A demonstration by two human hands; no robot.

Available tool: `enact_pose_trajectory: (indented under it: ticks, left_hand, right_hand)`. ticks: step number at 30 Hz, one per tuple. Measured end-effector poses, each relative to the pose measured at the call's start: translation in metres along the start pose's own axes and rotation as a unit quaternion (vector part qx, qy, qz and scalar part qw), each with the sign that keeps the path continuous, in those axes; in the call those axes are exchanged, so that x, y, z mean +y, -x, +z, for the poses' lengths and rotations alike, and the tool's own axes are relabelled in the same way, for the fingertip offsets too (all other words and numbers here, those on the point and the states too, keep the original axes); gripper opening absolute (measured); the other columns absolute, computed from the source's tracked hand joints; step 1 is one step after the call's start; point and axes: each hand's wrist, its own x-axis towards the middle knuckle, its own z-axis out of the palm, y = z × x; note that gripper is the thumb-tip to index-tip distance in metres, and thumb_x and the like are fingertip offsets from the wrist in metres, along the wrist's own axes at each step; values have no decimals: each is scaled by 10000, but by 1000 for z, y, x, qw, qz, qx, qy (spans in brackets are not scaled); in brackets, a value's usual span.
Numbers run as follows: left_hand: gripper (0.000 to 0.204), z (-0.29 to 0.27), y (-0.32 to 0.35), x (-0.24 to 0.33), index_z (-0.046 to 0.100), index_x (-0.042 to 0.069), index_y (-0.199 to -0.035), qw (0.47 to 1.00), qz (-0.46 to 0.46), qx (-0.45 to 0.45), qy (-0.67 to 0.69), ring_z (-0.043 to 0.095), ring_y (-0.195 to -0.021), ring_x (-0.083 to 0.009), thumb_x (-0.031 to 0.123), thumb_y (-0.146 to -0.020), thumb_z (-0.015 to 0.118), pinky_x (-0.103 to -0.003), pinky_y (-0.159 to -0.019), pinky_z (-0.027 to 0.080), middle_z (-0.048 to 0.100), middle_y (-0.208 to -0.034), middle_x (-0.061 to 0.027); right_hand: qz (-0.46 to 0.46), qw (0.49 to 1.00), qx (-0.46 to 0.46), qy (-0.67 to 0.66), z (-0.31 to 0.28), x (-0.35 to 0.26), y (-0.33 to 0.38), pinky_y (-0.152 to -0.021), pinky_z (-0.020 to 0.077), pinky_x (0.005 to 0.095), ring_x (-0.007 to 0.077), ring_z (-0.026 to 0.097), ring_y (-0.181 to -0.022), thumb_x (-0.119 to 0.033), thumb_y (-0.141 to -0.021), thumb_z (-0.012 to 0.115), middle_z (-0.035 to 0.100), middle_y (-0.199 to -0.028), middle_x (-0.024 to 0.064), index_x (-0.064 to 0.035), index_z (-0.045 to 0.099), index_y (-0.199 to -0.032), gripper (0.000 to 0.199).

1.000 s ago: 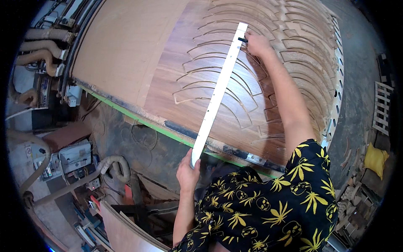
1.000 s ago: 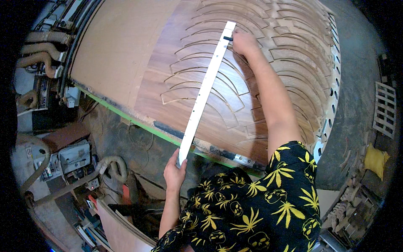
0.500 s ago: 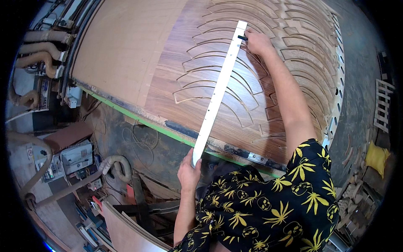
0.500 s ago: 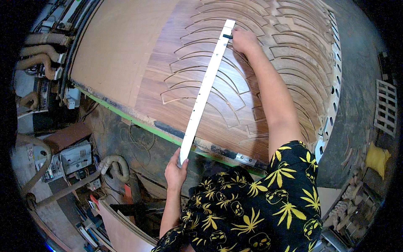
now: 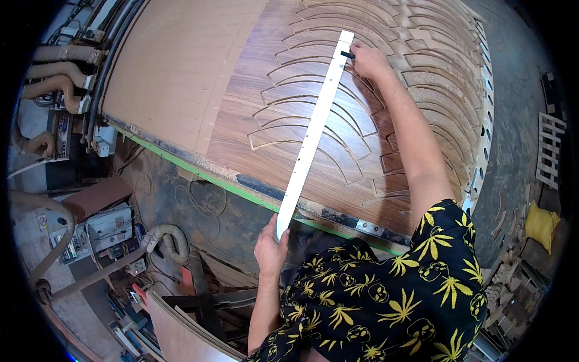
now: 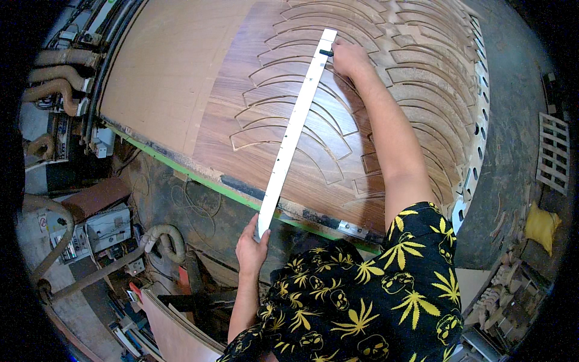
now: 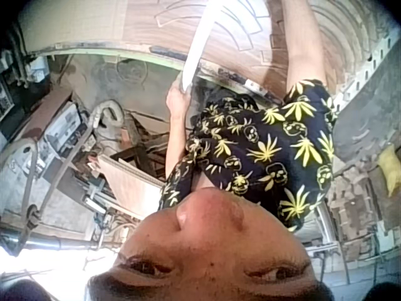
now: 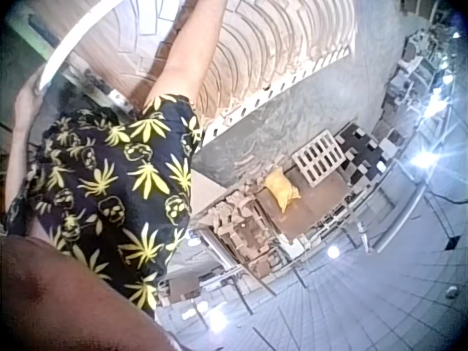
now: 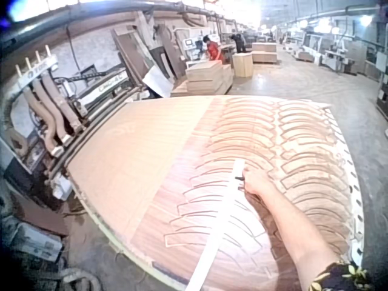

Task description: The person uses a straightedge and a marker to draw lines across curved wooden components laid out on a large table.

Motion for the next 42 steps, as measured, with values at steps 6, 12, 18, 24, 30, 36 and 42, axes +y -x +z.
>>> enact_pose_trajectory:
  ticks: [6, 12, 18, 24, 30, 36, 42]
  left_hand:
    - [604, 0, 0, -2, 585, 133, -1473, 1000, -8, -6, -9, 666, -1185, -369, 230, -906, 771, -468, -990, 539, 699, -1294, -171]
    - [653, -4, 2, 1, 577, 133, -1479, 1000, -5, -5, -13, 665, -1182, -374, 208, -872, 805, -471, -984, 542, 695, -1300, -168]
    - [662, -4, 4, -3, 580, 121, -1474, 1000, -1, 0, -21, 664, -1188, -370, 199, -859, 812, -468, -983, 544, 694, -1304, -167]
    - [626, -4, 4, 0, 597, 119, -1456, 1000, -17, -6, -20, 667, -1189, -363, 191, -867, 796, -460, -987, 545, 696, -1307, -165]
    - [600, -4, 2, 7, 604, 126, -1447, 1000, 3, 6, -1, 674, -1174, -364, 195, -878, 779, -454, -979, 549, 701, -1299, -156]
    - [667, -5, -10, 23, 550, 184, -1514, 1000, 14, -5, -9, 684, -1183, -373, 228, -893, 789, -478, -974, 557, 693, -1337, -170]
    - [696, 0, -16, 15, 524, 208, -1526, 1000, 14, -13, -14, 688, -1165, -395, 218, -888, 802, -489, -946, 566, 705, -1307, -178]
  right_hand:
    - [1, 1000, -3, 7, -1, -1, 1, -995, 551, 500, 348, 675, -1206, -154, -967, 534, 557, -1532, 58, -131, 593, -1451, 489]
    - [5, 1000, -11, -2, -2, -2, 1, -1010, 542, 496, 353, 666, -1221, -164, -973, 538, 548, -1542, 57, -130, 594, -1449, 481]
    - [6, 1000, -18, -3, -5, -2, 1, -1013, 538, 503, 354, 665, -1223, -183, -973, 557, 543, -1547, 59, -136, 590, -1453, 483]
    - [6, 1000, -13, -7, -6, -3, 4, -1016, 536, 507, 359, 665, -1222, -209, -962, 583, 557, -1531, 60, -140, 584, -1459, 502]
    - [9, 1000, -13, -15, -3, -2, 2, -1023, 534, 507, 368, 664, -1220, -190, -931, 604, 563, -1526, 64, -151, 575, -1473, 544]
    - [2, 1000, -12, -24, 1, 1, 0, -1027, 533, 500, 357, 649, -1246, -161, -930, 579, 557, -1532, 66, -154, 571, -1480, 550]
    - [5, 1000, -24, -17, 1, 1, 0, -1029, 534, 493, 343, 635, -1273, -161, -937, 570, 556, -1534, 67, -181, 567, -1489, 552]
